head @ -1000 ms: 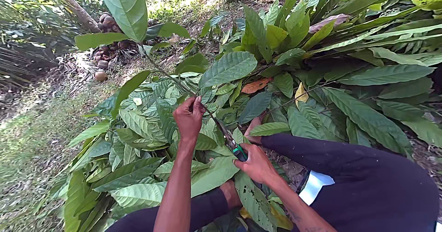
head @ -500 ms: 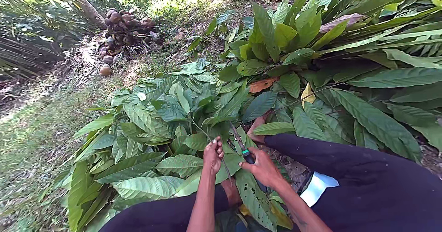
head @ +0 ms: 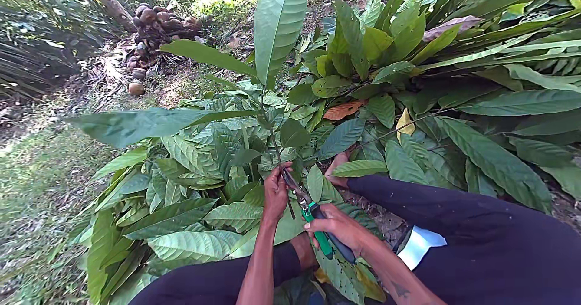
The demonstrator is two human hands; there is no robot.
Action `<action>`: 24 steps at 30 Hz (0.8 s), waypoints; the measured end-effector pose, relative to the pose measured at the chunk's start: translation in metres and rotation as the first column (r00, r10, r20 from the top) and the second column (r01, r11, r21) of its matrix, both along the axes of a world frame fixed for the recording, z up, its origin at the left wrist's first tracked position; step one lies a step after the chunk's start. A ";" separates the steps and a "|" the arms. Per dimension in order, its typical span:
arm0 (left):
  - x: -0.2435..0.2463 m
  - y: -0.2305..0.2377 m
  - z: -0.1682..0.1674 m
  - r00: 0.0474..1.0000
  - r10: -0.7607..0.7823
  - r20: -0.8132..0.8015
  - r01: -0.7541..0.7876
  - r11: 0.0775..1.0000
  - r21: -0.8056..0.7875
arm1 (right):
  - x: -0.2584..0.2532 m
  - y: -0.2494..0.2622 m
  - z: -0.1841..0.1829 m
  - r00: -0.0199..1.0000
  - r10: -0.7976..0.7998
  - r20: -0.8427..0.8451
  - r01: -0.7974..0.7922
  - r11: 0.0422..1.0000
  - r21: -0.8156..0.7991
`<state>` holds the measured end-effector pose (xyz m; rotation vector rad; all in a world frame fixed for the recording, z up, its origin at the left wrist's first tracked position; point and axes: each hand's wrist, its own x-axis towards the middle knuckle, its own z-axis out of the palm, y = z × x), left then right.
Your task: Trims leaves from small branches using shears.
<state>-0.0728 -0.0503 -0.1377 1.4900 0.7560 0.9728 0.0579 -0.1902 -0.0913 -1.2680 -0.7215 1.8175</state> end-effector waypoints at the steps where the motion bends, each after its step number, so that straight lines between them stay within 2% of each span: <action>1: -0.001 0.000 0.000 1.000 0.005 -0.001 -0.005 1.000 0.022 | 0.000 0.002 0.001 1.000 0.001 0.004 -0.001 1.000 0.006; 13: 0.000 -0.003 -0.002 1.000 -0.029 -0.013 0.030 0.990 0.135 | 0.000 0.012 0.010 1.000 -0.018 0.016 0.017 1.000 0.025; 18: 0.000 -0.002 0.000 0.999 -0.034 0.018 0.033 0.995 0.090 | -0.004 0.005 0.009 0.974 -0.085 0.212 0.065 0.993 0.096; 24: 0.001 -0.003 -0.002 0.999 -0.034 0.025 0.033 0.999 0.040 | 0.000 0.007 0.005 0.971 -0.145 0.188 0.129 0.987 0.091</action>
